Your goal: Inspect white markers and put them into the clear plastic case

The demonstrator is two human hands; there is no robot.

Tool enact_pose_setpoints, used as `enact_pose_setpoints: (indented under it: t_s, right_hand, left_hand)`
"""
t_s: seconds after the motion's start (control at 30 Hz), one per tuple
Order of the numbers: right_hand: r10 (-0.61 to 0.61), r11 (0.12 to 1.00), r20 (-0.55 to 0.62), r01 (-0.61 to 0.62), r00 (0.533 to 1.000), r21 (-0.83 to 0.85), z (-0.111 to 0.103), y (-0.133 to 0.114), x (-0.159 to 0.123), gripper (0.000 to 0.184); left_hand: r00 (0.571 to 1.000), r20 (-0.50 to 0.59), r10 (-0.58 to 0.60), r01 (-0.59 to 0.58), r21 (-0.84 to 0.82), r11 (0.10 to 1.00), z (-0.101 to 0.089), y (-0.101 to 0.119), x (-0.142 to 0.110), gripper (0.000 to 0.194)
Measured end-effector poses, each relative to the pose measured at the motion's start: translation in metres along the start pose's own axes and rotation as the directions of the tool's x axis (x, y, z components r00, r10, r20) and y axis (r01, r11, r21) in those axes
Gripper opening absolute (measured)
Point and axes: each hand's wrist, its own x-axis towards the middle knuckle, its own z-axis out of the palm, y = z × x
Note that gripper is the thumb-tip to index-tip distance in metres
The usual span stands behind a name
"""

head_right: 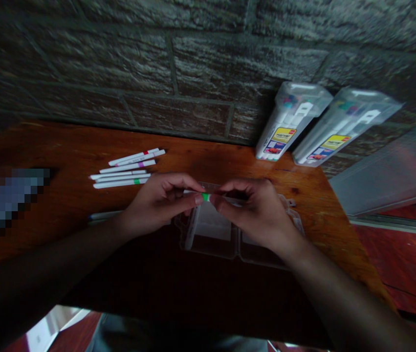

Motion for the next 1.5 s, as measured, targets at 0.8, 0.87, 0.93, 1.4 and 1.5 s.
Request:
enact_pose_setpoints:
  t_s: [0.8, 0.87, 0.93, 1.4, 1.5]
  right_hand:
    - [0.066, 0.964, 0.035, -0.072, 0.997, 0.255, 0.0007, 0.0037, 0.0027, 0.013]
    - [0.066, 0.965, 0.021, -0.070, 0.998, 0.251, 0.0016, 0.0034, 0.0024, 0.014]
    - [0.070, 0.970, 0.012, -0.070, 0.998, 0.232, 0.0029, 0.0033, 0.0019, 0.014]
    - [0.071, 0.966, -0.011, -0.066, 0.997, 0.248, 0.0017, 0.0027, 0.0019, 0.009]
    - [0.088, 0.952, -0.012, -0.081, 0.996, 0.294, 0.0016, 0.0013, 0.0025, 0.009]
  left_hand:
    - [0.997, -0.066, -0.044, 0.036, -0.111, 0.993, -0.0007, 0.0049, 0.0051, 0.008]
    - [0.998, -0.057, -0.038, 0.031, -0.110, 0.993, -0.0006, 0.0044, 0.0048, 0.008]
    - [0.999, -0.039, -0.027, 0.022, -0.108, 0.994, 0.0000, 0.0044, 0.0037, 0.008]
    - [0.988, -0.146, -0.060, 0.027, -0.218, 0.976, -0.0032, 0.0003, 0.0069, 0.009]
    - [0.981, -0.179, -0.075, 0.021, -0.286, 0.958, -0.0047, -0.0015, 0.0083, 0.009]
